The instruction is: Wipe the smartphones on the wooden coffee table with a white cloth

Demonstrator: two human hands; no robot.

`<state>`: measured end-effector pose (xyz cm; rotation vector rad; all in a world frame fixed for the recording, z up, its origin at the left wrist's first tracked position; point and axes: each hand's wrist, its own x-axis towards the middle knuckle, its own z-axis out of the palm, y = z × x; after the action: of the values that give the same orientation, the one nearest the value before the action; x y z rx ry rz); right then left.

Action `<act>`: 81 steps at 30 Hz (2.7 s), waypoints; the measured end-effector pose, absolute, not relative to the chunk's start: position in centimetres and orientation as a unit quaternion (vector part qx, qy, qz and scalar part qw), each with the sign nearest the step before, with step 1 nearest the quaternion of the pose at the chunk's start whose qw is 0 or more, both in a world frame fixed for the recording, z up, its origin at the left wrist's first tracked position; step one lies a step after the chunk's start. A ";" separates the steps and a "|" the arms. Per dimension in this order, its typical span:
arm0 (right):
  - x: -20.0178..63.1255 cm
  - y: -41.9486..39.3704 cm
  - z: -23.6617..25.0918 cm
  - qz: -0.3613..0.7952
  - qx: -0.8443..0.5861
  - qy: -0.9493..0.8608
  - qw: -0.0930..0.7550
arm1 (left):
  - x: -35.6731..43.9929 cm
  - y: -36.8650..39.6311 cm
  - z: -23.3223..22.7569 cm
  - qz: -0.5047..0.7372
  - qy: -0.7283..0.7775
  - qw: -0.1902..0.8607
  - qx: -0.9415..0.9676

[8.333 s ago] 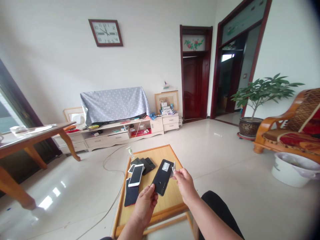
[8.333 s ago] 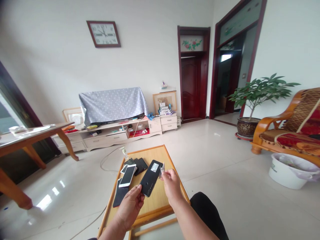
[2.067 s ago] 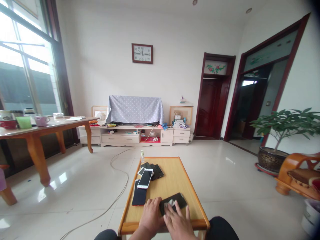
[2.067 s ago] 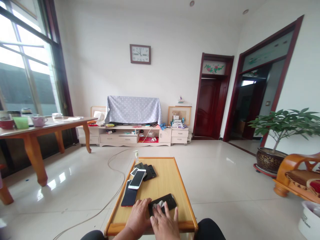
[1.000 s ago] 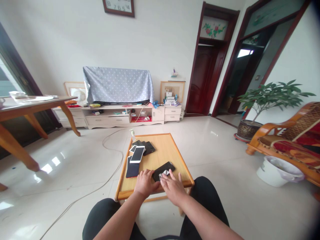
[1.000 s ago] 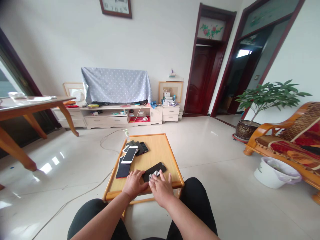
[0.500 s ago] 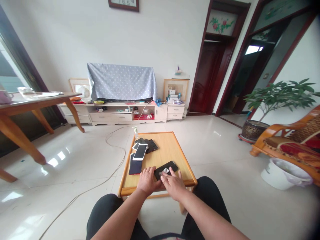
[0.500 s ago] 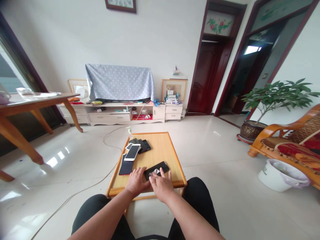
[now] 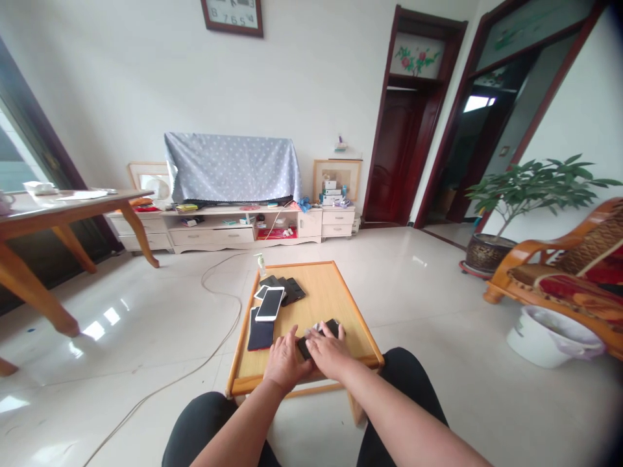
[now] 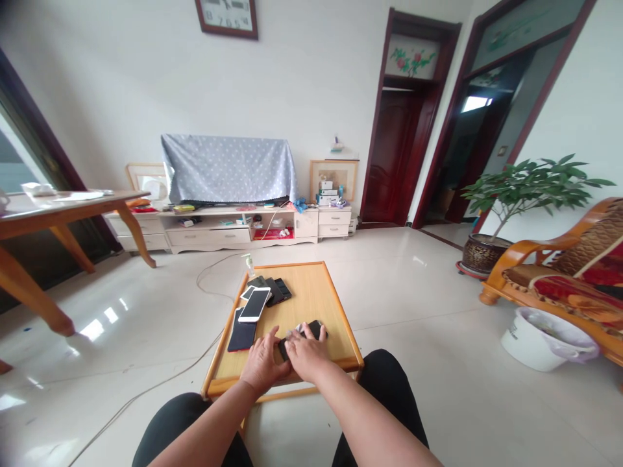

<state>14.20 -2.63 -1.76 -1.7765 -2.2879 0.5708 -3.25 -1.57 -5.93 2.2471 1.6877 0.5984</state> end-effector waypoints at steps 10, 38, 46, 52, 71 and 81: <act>14.1 -4.3 -3.3 0.166 -0.599 -0.778 0.091 | -3.2 -1.5 -5.7 0.194 0.586 0.129 0.776; 16.0 -5.1 -3.6 0.142 -0.627 -0.757 0.119 | -2.8 -1.0 -6.9 0.222 0.576 0.110 0.779; 18.5 -5.7 -3.7 0.148 -0.708 -0.681 0.115 | -2.7 -1.0 -6.9 0.234 0.565 0.108 0.784; 16.1 -6.7 -3.6 0.188 -0.601 -0.762 0.151 | -3.0 -0.9 -7.3 0.240 0.561 0.118 0.784; 15.5 -1.9 -2.8 0.188 -0.611 -0.758 0.131 | -2.9 -0.9 -7.4 0.239 0.561 0.123 0.783; 18.1 -5.6 -6.0 0.092 -0.702 -0.698 0.103 | -2.6 -1.0 -7.2 0.223 0.572 0.088 0.784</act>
<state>18.13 -5.60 -6.05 -2.0731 -2.0606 0.2719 -2.59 -0.98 -7.16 2.3356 1.7034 0.6639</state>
